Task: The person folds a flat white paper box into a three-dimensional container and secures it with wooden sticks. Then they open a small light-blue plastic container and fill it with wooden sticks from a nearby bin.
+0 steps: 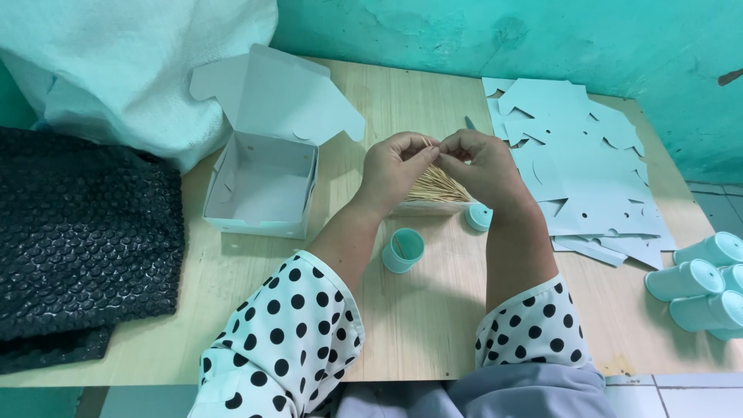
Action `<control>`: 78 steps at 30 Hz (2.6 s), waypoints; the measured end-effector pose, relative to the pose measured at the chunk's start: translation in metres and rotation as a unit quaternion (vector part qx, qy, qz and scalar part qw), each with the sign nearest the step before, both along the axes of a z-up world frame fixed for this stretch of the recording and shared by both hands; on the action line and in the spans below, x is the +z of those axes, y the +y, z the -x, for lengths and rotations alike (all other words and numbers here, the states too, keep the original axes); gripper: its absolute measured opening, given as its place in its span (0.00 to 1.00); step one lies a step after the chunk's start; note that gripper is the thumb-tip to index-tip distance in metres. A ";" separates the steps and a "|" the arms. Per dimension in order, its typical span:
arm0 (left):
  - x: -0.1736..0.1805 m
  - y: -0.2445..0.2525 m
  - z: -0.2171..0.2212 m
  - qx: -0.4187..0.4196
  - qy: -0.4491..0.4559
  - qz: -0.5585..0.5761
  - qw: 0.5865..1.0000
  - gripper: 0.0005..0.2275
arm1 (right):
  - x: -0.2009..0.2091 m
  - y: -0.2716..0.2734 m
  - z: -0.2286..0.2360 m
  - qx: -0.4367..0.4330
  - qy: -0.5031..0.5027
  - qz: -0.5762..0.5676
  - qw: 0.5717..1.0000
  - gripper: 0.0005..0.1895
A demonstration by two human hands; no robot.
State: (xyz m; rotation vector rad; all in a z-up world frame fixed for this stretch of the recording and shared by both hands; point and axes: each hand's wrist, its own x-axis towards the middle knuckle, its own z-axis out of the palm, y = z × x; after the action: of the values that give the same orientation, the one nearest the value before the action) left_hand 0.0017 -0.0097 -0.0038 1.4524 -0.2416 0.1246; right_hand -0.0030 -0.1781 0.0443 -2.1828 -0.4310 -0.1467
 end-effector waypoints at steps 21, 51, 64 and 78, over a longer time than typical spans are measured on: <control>-0.020 0.001 -0.010 -0.045 0.036 0.002 0.998 0.07 | -0.004 0.010 0.000 -0.009 0.016 -0.133 0.991 0.05; 0.000 0.044 0.074 -0.151 0.057 -0.056 0.985 0.03 | -0.037 0.004 0.084 0.108 -0.250 0.144 0.951 0.58; -0.016 0.038 0.107 -0.131 0.047 -0.006 0.990 0.04 | -0.044 0.012 0.102 0.135 -0.275 0.117 0.945 0.50; -0.027 0.039 0.106 -0.140 0.078 -0.017 0.987 0.03 | -0.050 0.013 0.101 0.125 -0.291 0.177 0.932 0.48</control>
State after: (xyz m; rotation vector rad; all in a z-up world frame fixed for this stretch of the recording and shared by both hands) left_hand -0.1039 0.0292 -0.0306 1.4395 -0.3182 -0.2211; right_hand -0.1043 -0.1653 -0.0059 -2.3835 -1.1402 -0.6240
